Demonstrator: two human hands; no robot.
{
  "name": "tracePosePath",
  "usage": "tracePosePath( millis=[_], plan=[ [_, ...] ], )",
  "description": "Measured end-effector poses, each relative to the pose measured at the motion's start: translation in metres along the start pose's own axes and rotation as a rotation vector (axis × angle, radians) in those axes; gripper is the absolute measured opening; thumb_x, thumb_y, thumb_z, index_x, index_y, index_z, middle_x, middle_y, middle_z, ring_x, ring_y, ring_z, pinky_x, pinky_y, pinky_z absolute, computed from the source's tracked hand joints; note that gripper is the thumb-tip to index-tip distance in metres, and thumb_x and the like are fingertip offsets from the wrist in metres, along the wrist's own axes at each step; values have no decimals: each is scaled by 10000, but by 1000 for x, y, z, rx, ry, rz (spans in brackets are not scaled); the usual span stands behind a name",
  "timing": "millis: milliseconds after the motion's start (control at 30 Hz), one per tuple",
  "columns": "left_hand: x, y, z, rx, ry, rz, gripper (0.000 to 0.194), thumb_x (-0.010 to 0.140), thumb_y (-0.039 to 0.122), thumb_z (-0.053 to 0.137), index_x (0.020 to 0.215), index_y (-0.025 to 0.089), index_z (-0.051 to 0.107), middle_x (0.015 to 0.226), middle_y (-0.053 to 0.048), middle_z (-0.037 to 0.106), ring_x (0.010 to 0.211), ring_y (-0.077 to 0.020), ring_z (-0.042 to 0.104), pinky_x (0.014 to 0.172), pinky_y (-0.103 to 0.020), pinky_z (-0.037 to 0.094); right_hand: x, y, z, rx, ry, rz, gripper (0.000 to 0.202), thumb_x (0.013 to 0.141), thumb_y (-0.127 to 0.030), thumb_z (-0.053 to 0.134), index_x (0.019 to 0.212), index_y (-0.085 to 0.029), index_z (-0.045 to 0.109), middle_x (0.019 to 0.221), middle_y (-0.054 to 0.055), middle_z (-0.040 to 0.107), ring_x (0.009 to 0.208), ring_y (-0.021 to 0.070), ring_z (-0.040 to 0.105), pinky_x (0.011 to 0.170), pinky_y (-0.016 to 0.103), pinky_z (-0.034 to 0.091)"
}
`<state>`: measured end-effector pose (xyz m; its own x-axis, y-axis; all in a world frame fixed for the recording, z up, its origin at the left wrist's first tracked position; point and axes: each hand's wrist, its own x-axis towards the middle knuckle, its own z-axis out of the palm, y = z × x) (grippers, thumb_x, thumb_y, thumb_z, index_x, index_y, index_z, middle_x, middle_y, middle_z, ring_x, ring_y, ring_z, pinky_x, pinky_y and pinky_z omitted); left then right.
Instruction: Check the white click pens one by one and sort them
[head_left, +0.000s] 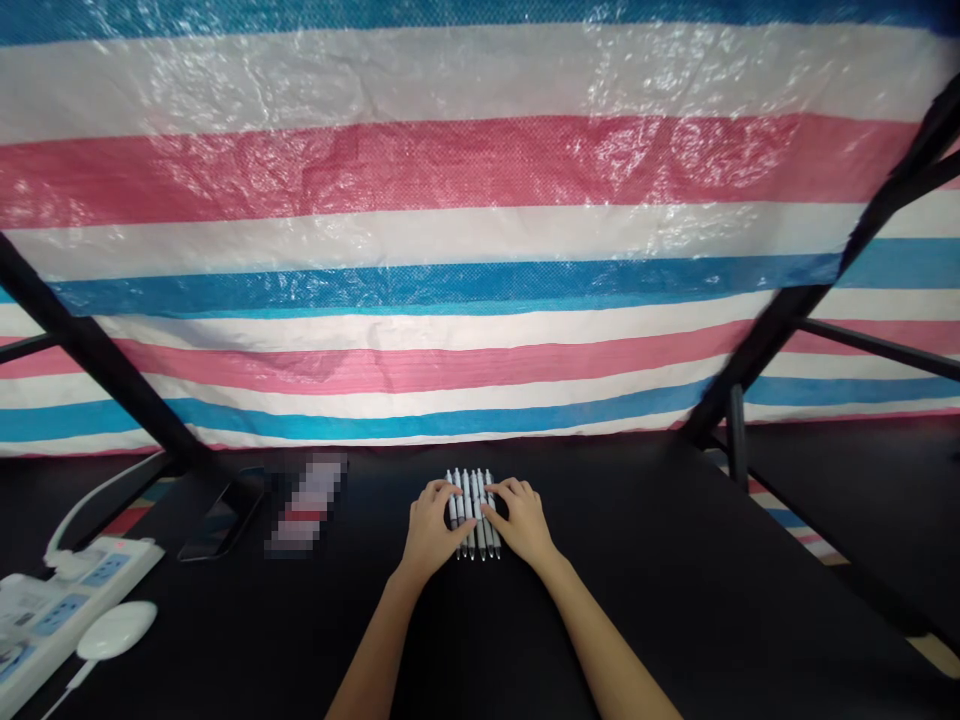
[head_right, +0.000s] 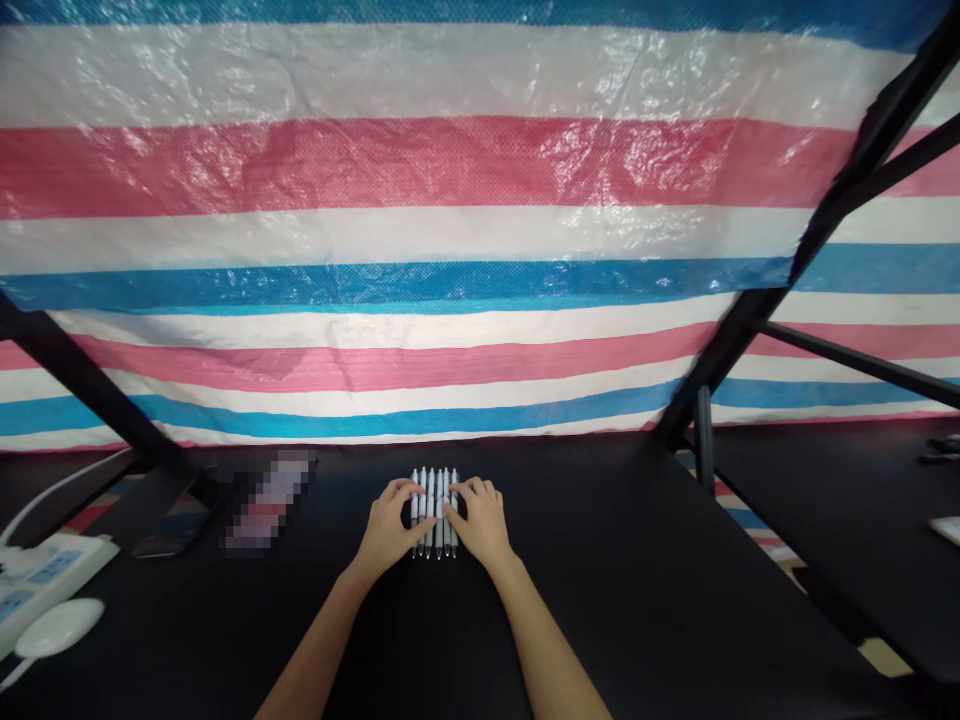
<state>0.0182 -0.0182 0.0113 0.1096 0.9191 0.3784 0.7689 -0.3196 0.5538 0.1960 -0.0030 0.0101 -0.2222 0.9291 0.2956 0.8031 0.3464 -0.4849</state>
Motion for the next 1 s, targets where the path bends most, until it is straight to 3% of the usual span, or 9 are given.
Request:
tracePosePath(
  millis=[533, 700, 1000],
  plan=[
    [-1, -1, -2, -2, -37, 17, 278, 731, 350, 603, 982, 236, 568, 1045, -56, 565, 978, -249, 549, 840, -414, 416, 0, -1, 0, -25, 5, 0, 241, 857, -372, 521, 1044, -259, 621, 955, 52, 590, 940, 230, 519, 809, 358, 396],
    [2, -5, 0, -64, 16, -3, 166, 814, 239, 464, 936, 228, 575, 972, -51, 575, 921, -212, 578, 811, -378, 447, 0, 1, 1, -39, 10, -5, 246, 859, -384, 516, 1044, -261, 621, 951, 51, 589, 934, 228, 518, 803, 358, 397],
    [3, -7, -1, -94, 43, 4, 210, 751, 169, 494, 931, 228, 583, 969, -48, 582, 893, -200, 595, 774, -353, 477, 0, 0, 1, -44, 8, -1, 239, 859, -377, 517, 1044, -262, 618, 958, 52, 594, 937, 229, 518, 798, 350, 389]
  ],
)
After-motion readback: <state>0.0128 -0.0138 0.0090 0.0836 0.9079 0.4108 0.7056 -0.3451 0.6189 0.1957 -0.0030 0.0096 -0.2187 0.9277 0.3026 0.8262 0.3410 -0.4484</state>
